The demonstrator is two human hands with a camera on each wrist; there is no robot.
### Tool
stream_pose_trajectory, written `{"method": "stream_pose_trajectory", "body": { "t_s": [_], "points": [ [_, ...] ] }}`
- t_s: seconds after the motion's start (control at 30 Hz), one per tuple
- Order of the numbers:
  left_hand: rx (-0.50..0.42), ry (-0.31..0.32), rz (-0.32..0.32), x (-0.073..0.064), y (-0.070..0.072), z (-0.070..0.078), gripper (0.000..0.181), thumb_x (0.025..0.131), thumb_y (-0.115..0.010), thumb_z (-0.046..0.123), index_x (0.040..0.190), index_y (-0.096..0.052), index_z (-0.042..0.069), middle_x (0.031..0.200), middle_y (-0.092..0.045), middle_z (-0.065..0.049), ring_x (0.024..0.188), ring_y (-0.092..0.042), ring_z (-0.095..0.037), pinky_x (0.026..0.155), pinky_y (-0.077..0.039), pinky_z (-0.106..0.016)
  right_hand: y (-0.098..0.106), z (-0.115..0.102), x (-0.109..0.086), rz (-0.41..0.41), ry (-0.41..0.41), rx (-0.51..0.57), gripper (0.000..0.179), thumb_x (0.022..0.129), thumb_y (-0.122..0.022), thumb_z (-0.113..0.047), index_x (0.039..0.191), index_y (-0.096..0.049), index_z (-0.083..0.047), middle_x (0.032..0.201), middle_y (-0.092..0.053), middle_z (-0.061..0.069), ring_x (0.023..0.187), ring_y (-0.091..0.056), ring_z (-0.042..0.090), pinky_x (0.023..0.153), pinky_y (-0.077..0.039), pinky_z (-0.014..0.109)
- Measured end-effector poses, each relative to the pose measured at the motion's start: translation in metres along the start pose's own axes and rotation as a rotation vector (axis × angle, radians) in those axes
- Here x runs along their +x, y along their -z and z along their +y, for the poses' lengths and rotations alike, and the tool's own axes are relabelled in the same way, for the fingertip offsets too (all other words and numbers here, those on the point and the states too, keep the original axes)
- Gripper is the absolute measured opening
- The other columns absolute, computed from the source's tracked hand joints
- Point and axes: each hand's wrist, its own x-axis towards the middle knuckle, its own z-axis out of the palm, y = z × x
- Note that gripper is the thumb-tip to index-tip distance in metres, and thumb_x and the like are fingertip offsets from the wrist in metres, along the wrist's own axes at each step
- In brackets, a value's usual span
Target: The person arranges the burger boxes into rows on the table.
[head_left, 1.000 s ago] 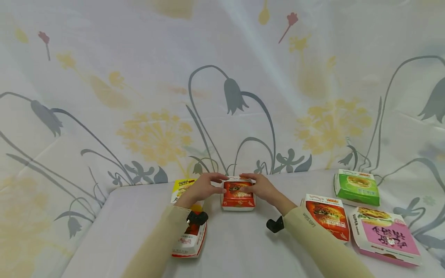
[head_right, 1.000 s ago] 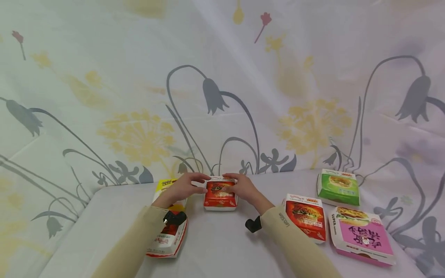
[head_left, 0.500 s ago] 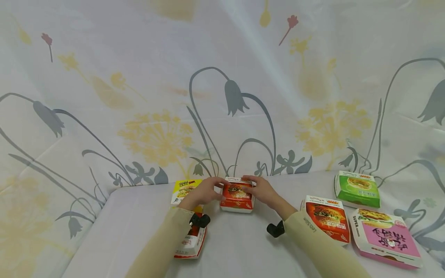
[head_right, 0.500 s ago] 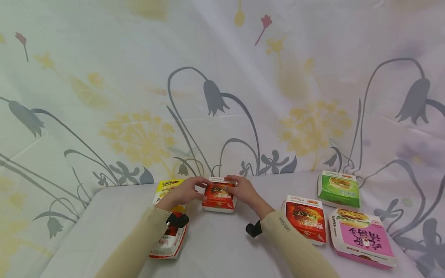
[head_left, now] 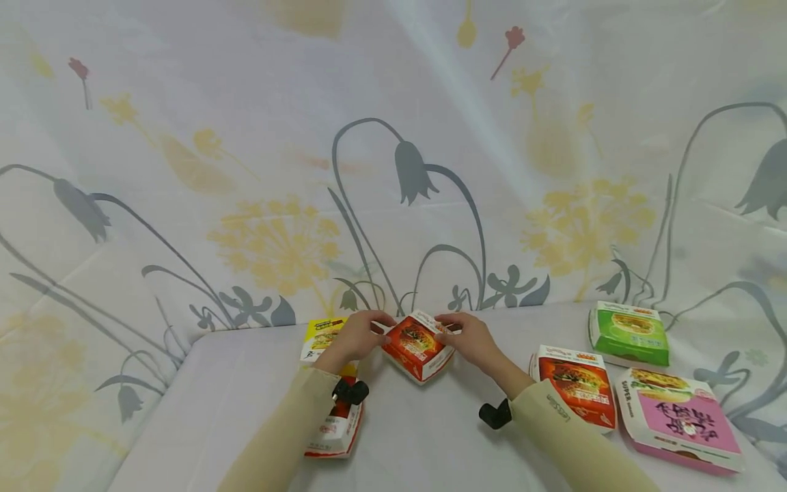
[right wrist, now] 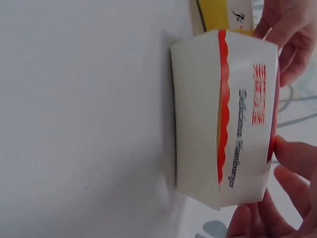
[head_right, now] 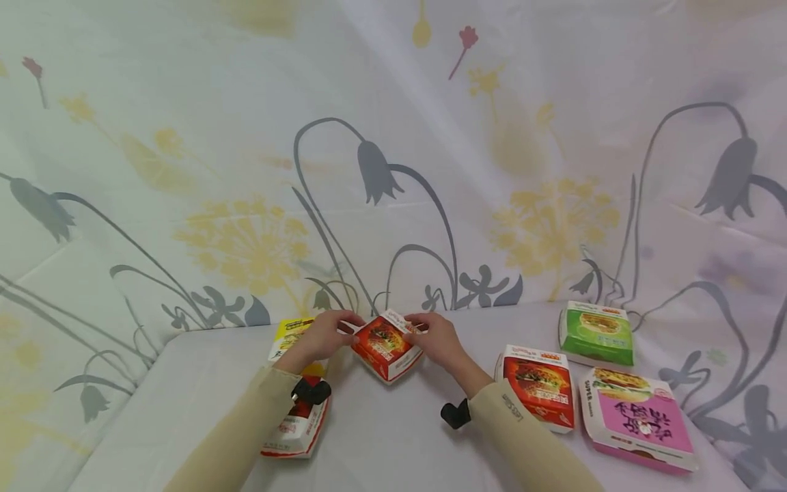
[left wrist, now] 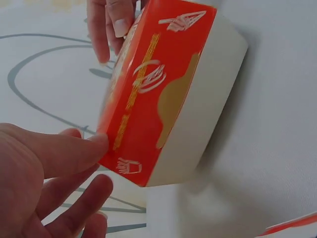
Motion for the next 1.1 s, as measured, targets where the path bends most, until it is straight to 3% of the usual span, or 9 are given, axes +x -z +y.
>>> {"method": "stream_pose_trajectory", "body": {
  "t_s": [0.2, 0.47, 0.8, 1.1],
  "points": [
    [0.023, 0.014, 0.05, -0.004, 0.001, 0.006, 0.02, 0.09, -0.074, 0.012, 0.109, -0.072, 0.012, 0.107, -0.066, -0.005, 0.096, -0.061, -0.022, 0.076, -0.053, -0.034, 0.001, -0.004, -0.004, -0.016, -0.029, -0.039, 0.039, 0.088, -0.076, -0.02, 0.126, -0.069, -0.009, 0.122, -0.063, 0.013, 0.107, -0.06, 0.03, 0.08, -0.054, 0.039],
    [0.058, -0.017, -0.054, -0.009, -0.002, 0.015, 0.036, 0.088, -0.077, 0.021, 0.121, -0.068, 0.012, 0.117, -0.065, -0.002, 0.104, -0.058, -0.024, 0.087, -0.05, -0.038, 0.0, -0.004, -0.007, -0.013, -0.002, -0.092, 0.041, 0.087, -0.077, -0.022, 0.125, -0.07, -0.007, 0.115, -0.063, 0.012, 0.102, -0.059, 0.029, 0.079, -0.052, 0.039],
    [0.102, -0.007, -0.058, -0.014, -0.009, 0.016, 0.05, 0.085, -0.08, 0.03, 0.131, -0.064, 0.015, 0.132, -0.059, -0.009, 0.12, -0.054, -0.035, 0.099, -0.045, -0.05, 0.001, 0.001, -0.018, 0.025, 0.114, -0.169, 0.023, 0.091, -0.073, -0.016, 0.111, -0.077, -0.008, 0.09, -0.058, 0.003, 0.086, -0.056, 0.021, 0.071, -0.046, 0.034],
    [0.056, 0.007, -0.062, -0.01, -0.012, 0.014, 0.047, 0.085, -0.081, 0.022, 0.129, -0.065, 0.018, 0.133, -0.058, -0.011, 0.121, -0.052, -0.036, 0.098, -0.046, -0.05, 0.007, 0.002, -0.022, -0.024, 0.108, -0.119, 0.035, 0.089, -0.075, -0.019, 0.123, -0.072, -0.012, 0.104, -0.061, 0.005, 0.102, -0.059, 0.027, 0.082, -0.05, 0.045]
  ]
}}
